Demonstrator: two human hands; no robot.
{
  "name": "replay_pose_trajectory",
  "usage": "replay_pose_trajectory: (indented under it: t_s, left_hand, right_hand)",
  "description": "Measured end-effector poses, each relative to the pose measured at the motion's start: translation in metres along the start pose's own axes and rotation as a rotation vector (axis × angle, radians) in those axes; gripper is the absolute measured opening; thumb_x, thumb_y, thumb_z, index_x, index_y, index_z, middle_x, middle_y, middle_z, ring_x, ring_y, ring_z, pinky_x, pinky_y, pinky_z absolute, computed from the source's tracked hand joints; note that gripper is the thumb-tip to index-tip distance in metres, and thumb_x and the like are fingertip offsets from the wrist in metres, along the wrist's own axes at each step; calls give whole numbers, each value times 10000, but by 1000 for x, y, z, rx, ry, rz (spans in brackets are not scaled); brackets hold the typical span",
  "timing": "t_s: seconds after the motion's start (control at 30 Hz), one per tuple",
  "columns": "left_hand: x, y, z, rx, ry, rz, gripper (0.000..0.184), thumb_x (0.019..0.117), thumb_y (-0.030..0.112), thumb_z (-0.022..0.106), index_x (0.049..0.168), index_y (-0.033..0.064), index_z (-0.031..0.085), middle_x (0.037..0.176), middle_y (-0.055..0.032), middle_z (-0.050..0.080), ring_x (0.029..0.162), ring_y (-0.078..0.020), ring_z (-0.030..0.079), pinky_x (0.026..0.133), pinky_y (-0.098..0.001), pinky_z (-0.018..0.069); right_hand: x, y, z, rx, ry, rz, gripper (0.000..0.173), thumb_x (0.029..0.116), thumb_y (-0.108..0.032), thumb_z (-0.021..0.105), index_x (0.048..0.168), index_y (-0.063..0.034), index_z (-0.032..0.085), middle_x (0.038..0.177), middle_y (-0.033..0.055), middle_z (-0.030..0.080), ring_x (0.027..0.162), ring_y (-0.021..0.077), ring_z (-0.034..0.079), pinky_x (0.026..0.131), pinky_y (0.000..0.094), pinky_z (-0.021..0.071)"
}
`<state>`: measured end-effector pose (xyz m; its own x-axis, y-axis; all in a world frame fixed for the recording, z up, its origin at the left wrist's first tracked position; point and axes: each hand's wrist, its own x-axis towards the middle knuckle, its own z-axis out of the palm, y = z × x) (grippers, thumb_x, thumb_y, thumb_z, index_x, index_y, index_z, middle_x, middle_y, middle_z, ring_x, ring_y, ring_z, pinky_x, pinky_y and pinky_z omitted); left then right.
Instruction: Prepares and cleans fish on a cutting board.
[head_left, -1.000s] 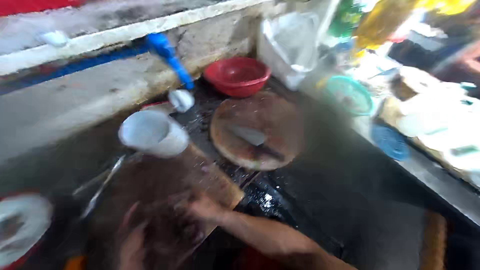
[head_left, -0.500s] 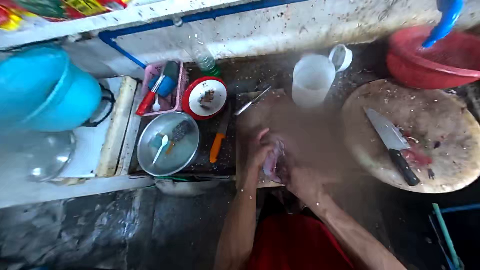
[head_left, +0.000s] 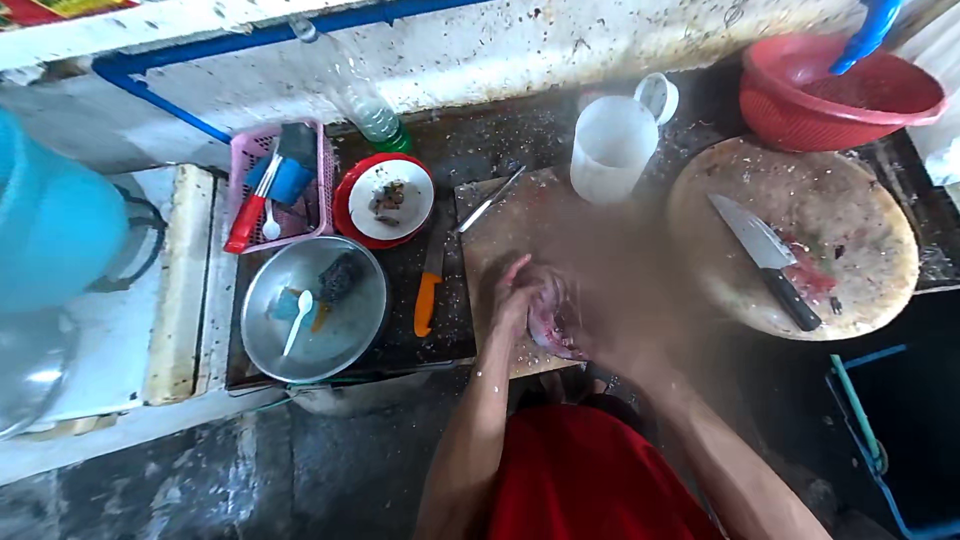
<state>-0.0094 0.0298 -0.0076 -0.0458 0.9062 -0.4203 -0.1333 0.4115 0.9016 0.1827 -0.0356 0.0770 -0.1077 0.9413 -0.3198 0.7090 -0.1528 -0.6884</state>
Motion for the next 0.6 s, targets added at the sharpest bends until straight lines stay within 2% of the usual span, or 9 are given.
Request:
replay_pose_trajectory:
  t_s: [0.03,0.07,0.13,0.23,0.33,0.43,0.5,0.57,0.6]
  left_hand:
    - [0,1,0,-18,5,-23,607,856,-89,671,1421,113,583,1394,-120,599,1153,-230,632,937,-423,558]
    - [0,2,1,-31,6,-43,598,860,-96,667,1415,112,587,1394,-121,599,1150,-235,633,933,-425,559]
    - [-1,3,3,-53,11,-62,582,856,-106,666,1394,104,599,1352,-136,614,1102,-240,641,902,-421,563]
    - [-3,3,4,-50,11,-61,578,843,-121,676,1375,97,615,1330,-141,624,1081,-238,645,891,-414,563]
    - [-4,4,5,-23,14,-53,574,835,-122,683,1361,97,623,1338,-135,618,1089,-233,641,891,-410,563]
    - [-5,4,9,34,-8,-13,581,820,-128,687,1353,96,630,1369,-116,601,1131,-221,628,916,-407,559]
    - [-6,3,9,89,-57,46,589,815,-103,691,1365,96,625,1389,-99,609,1184,-211,625,968,-413,553]
    - [-7,4,8,131,-91,90,565,839,-74,685,1373,98,625,1357,-91,639,1158,-203,647,962,-407,563]
    - [-6,5,7,154,-102,110,549,853,-61,679,1375,98,623,1341,-92,648,1146,-198,652,957,-402,565]
  right_hand:
    - [-11,-2,9,-172,-25,15,601,848,-444,688,1333,-93,633,1030,124,738,862,303,726,749,567,588]
    - [-20,-3,19,-287,-31,15,606,841,-450,687,1318,-80,640,1053,156,739,898,352,728,775,606,566]
    - [-29,-4,33,-402,-27,10,585,834,-436,695,1282,-65,648,1054,160,736,936,363,719,834,605,534]
    - [-27,-8,44,-440,-23,38,571,832,-430,698,1254,-49,646,1042,162,733,941,360,717,852,591,524]
    - [-19,-15,42,-444,-69,75,545,888,-435,678,1256,-35,634,1061,182,728,969,383,711,867,593,527]
    - [-4,-28,33,-377,-132,129,470,938,-343,622,1288,-30,605,1106,207,710,982,416,702,837,611,539]
    - [16,-27,24,-158,-124,159,418,938,-324,640,1247,-41,641,1067,193,712,968,377,707,833,597,566]
    - [31,-17,13,162,0,109,325,922,-310,686,1133,-65,709,903,97,725,825,222,711,793,467,600]
    - [33,-14,8,265,95,68,304,915,-295,695,1122,-74,715,848,53,722,764,161,704,754,414,609]
